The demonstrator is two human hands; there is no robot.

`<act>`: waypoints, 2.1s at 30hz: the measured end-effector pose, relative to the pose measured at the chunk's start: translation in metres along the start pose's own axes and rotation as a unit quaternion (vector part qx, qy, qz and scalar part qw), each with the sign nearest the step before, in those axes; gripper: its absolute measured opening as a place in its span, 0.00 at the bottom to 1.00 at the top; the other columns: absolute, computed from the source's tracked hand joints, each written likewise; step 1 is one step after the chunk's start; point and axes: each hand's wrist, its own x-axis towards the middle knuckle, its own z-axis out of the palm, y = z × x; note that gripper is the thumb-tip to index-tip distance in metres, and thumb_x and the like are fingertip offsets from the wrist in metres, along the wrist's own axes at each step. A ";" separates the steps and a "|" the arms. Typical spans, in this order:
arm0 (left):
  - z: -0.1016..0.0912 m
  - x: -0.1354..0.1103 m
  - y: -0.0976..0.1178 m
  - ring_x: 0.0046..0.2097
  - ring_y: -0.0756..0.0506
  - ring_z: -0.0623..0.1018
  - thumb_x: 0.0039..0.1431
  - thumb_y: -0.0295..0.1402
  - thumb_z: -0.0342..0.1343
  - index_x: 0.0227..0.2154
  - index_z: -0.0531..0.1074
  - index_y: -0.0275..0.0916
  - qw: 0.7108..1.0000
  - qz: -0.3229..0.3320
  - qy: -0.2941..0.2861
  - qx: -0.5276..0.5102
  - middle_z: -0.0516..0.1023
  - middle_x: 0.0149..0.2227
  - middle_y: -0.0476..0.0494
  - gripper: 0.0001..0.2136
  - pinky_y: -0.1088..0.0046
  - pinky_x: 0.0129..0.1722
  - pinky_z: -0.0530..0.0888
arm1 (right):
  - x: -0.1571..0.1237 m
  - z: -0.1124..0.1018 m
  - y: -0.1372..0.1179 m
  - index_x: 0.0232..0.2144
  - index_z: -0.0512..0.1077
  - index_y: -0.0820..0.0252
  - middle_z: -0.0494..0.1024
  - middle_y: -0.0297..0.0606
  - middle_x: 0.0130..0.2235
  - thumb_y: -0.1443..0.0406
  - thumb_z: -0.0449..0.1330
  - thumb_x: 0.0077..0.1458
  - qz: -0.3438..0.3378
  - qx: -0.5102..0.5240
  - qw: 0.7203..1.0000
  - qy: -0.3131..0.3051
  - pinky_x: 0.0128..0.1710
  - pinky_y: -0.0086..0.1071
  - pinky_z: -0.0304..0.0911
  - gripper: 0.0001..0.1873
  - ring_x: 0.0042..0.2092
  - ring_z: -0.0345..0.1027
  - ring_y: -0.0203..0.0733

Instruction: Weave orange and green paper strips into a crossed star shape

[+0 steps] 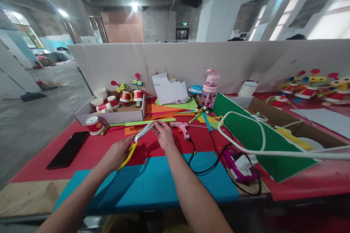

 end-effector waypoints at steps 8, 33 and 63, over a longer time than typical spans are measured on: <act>0.002 0.004 0.010 0.40 0.41 0.77 0.59 0.29 0.46 0.62 0.55 0.39 1.000 0.005 -0.003 0.029 0.75 0.44 0.33 0.26 0.73 0.35 0.67 | -0.001 0.001 0.001 0.30 0.74 0.58 0.80 0.32 0.32 0.65 0.71 0.38 0.007 0.007 1.000 -0.021 0.41 0.30 0.70 0.13 0.35 0.74 0.35; 0.002 0.005 0.013 0.39 0.40 0.77 0.58 0.28 0.46 0.61 0.58 0.39 1.000 0.002 0.005 0.019 0.76 0.42 0.34 0.26 0.72 0.34 0.66 | -0.003 0.002 0.002 0.30 0.75 0.61 0.79 0.33 0.32 0.66 0.72 0.36 0.013 0.017 0.999 -0.028 0.41 0.29 0.70 0.14 0.34 0.74 0.34; -0.038 -0.023 -0.101 0.44 0.38 0.76 0.58 0.39 0.46 0.52 0.70 0.43 0.987 -0.052 -0.068 0.132 0.75 0.45 0.36 0.20 0.66 0.40 0.70 | 0.001 -0.006 -0.002 0.33 0.73 0.66 0.79 0.43 0.30 0.64 0.48 0.63 0.122 0.143 0.982 0.014 0.48 0.36 0.71 0.15 0.37 0.76 0.39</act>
